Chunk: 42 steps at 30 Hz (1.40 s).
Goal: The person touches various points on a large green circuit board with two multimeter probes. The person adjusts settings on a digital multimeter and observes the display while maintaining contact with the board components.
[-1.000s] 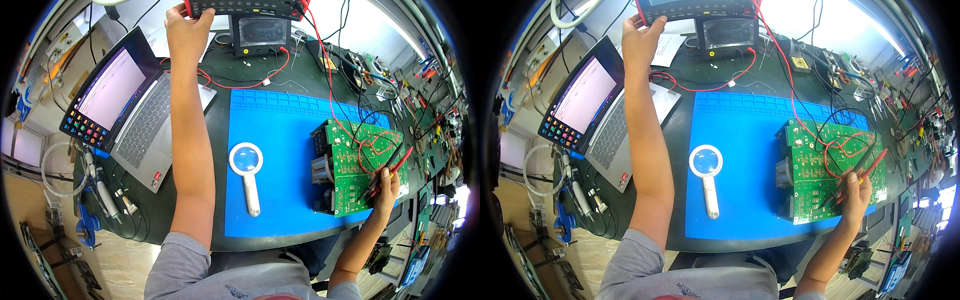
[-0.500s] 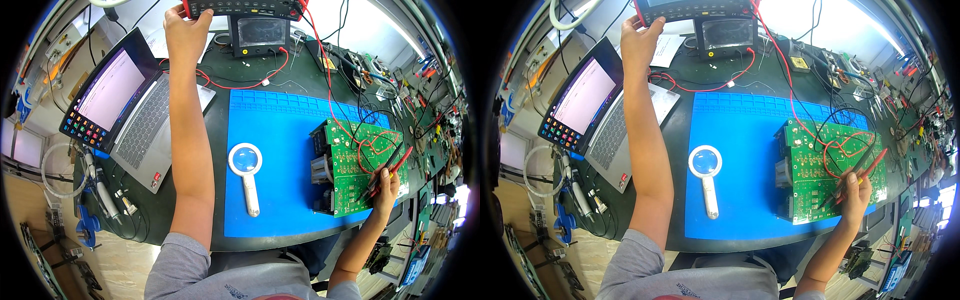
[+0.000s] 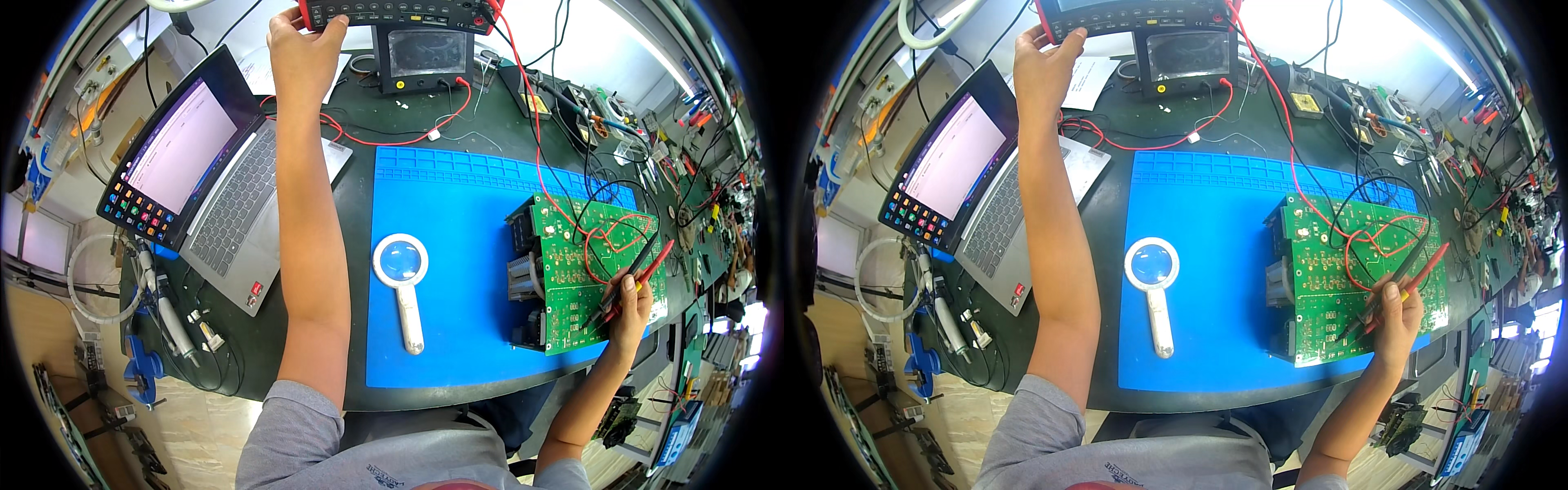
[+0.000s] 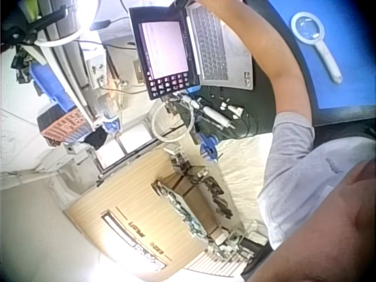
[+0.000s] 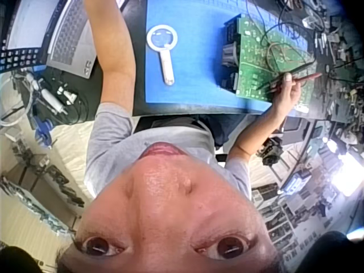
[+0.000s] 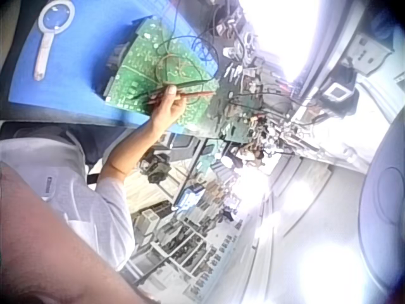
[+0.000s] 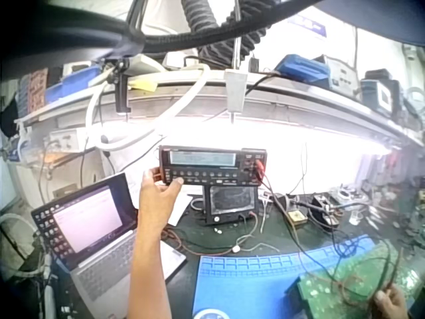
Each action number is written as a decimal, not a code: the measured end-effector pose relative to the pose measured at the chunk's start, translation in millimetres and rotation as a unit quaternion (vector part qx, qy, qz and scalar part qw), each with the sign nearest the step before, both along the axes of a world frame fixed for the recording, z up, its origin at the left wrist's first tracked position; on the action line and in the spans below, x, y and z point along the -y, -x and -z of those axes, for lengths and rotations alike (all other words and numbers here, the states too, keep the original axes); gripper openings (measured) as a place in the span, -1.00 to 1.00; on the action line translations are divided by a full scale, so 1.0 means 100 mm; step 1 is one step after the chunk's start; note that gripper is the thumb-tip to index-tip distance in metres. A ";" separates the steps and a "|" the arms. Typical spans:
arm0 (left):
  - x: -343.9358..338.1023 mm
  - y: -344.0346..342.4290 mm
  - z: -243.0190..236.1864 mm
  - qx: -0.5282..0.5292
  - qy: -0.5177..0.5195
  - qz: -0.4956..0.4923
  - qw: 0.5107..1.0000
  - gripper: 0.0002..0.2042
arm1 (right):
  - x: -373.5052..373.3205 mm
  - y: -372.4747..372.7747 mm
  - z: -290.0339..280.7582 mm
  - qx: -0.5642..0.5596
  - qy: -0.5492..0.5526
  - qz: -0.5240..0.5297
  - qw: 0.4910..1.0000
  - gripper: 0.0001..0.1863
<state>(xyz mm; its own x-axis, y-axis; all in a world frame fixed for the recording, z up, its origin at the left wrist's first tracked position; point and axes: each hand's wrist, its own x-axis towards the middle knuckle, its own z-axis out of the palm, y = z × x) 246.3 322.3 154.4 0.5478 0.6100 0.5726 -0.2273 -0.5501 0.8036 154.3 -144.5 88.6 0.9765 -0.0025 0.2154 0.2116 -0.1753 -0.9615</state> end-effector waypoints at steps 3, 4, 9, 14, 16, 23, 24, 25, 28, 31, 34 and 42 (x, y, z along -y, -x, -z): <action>0.00 0.00 0.00 0.003 0.000 -0.002 1.000 -0.31 | 0.01 0.00 0.00 -0.004 -0.003 -0.002 1.000 -0.64; 0.01 0.00 0.00 0.002 0.000 -0.003 1.000 -0.31 | 0.01 0.00 0.00 -0.003 0.002 -0.003 1.000 -0.64; 0.01 -0.01 0.00 0.013 0.002 -0.001 1.000 -0.31 | 0.02 -0.01 0.00 -0.002 -0.005 -0.013 1.000 -0.65; 0.01 0.00 0.01 0.005 0.007 0.003 1.000 -0.32 | 0.02 -0.01 0.00 -0.004 0.000 -0.012 1.000 -0.65; 0.00 0.00 0.01 0.005 0.007 0.004 1.000 -0.32 | 0.02 -0.01 0.01 -0.004 0.000 -0.010 1.000 -0.65; -0.01 -0.01 0.01 0.005 0.005 0.003 1.000 -0.32 | 0.01 0.00 0.00 -0.010 -0.001 -0.012 1.000 -0.66; -0.01 -0.01 0.01 0.003 0.004 0.003 1.000 -0.32 | 0.01 0.00 -0.01 -0.011 -0.002 -0.012 1.000 -0.66; -0.01 -0.01 0.01 0.006 0.004 0.002 1.000 -0.32 | 0.01 0.00 -0.01 -0.011 -0.003 -0.013 1.000 -0.65; -0.02 -0.02 0.02 0.012 0.005 0.004 1.000 -0.32 | 0.01 0.00 0.00 -0.009 -0.003 -0.012 1.000 -0.65; -0.02 -0.02 0.02 0.018 0.008 0.011 1.000 -0.32 | 0.01 0.00 0.00 -0.007 -0.002 -0.008 1.000 -0.64; -0.02 -0.02 0.02 0.022 0.012 0.013 1.000 -0.32 | 0.01 0.00 0.00 -0.008 0.001 -0.008 1.000 -0.64; 0.00 -0.02 0.01 0.044 0.033 0.027 0.998 -0.35 | 0.03 -0.01 0.01 -0.012 0.003 -0.013 1.000 -0.64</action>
<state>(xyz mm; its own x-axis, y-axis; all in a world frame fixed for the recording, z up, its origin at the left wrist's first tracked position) 248.0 321.9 153.3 0.5309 0.6189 0.5789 -0.3266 -0.4809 0.8137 155.0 -147.8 87.8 0.9810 0.0236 0.1926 0.1937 -0.1755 -0.9652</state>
